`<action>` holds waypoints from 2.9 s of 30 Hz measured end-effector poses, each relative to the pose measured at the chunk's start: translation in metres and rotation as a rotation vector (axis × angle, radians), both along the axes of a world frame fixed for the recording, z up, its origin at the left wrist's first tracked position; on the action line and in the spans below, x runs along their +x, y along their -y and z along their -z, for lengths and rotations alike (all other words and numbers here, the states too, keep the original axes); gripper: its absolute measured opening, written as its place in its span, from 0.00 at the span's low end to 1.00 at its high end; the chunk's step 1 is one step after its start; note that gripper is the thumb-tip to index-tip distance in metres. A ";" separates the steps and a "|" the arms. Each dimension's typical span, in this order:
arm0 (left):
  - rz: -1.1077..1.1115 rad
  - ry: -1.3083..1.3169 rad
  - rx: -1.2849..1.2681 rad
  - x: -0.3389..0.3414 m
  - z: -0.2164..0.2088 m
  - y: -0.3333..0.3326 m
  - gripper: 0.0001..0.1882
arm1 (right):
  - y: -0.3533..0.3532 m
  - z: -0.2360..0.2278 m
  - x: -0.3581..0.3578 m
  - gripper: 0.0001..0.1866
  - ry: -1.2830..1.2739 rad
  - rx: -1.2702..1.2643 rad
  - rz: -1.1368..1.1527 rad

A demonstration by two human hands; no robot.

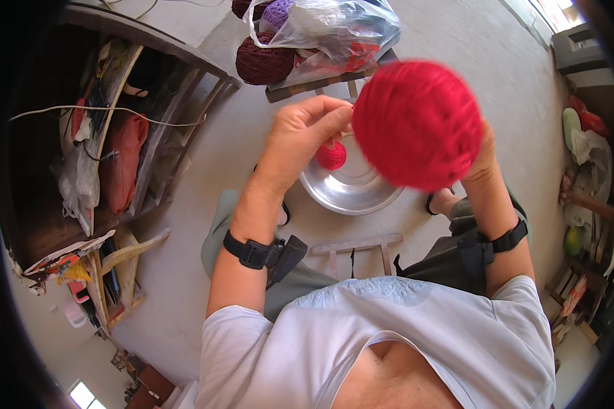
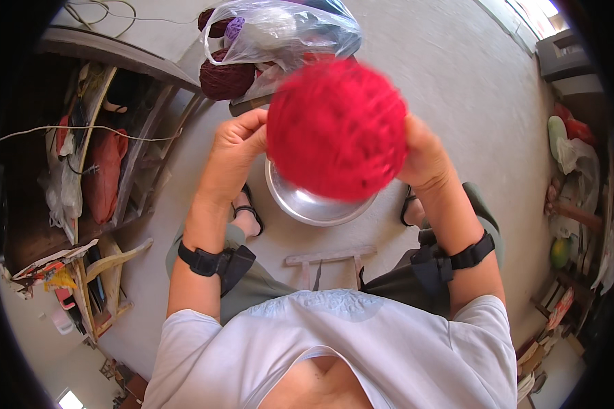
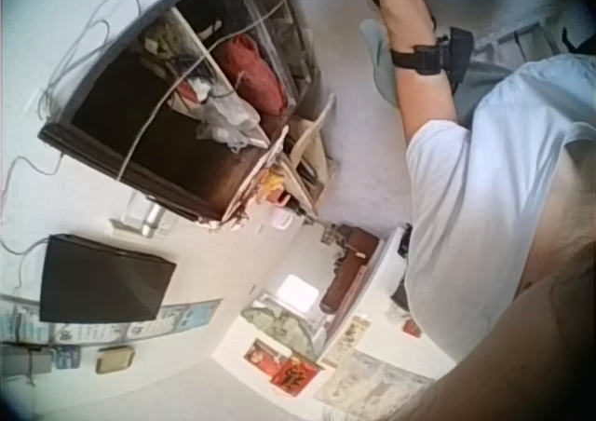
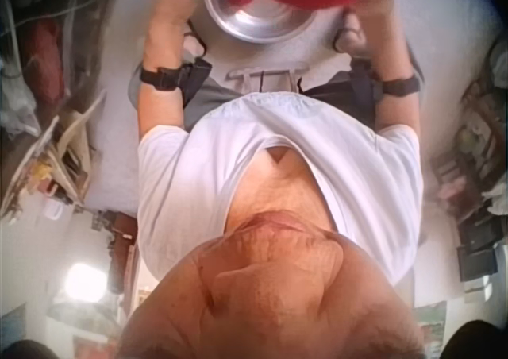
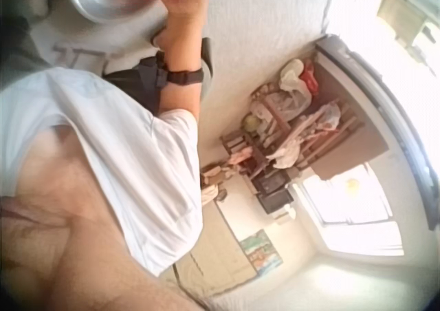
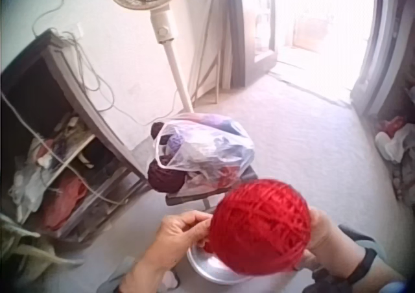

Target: The person winds red yarn into a ball by hand, pulling the thread from a smaller ball in a metal bowl and rotating the main ball to take up the slack.

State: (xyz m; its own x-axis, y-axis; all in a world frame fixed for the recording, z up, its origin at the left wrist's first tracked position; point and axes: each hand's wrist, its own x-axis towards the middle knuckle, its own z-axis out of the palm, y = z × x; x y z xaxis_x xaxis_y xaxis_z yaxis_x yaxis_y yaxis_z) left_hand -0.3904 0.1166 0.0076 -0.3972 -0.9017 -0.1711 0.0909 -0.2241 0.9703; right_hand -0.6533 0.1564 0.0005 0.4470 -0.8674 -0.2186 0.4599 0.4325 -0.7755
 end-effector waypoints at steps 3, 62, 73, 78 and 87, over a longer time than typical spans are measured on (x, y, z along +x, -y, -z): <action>0.126 0.083 0.073 -0.007 0.008 -0.001 0.11 | 0.011 -0.009 0.001 0.44 0.141 -0.118 0.233; 0.178 0.136 -0.090 0.008 -0.014 0.000 0.04 | 0.005 -0.012 0.030 0.48 -0.519 -0.002 -0.196; 0.113 0.106 0.057 -0.007 0.011 0.002 0.10 | 0.013 0.004 -0.006 0.34 0.574 -0.110 0.092; 0.375 0.138 0.148 -0.023 0.012 -0.009 0.09 | 0.022 -0.013 0.005 0.36 -0.037 -0.062 0.420; 0.462 -0.050 -0.028 -0.006 -0.010 -0.010 0.07 | 0.014 -0.007 0.025 0.45 -0.517 0.002 0.285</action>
State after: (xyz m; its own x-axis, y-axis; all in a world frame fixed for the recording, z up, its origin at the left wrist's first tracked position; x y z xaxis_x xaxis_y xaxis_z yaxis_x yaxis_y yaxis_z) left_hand -0.3963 0.1263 0.0173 -0.7652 -0.6326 -0.1195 0.0346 -0.2258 0.9736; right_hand -0.6285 0.1420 0.0075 0.0310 -0.9370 -0.3481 0.1213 0.3492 -0.9292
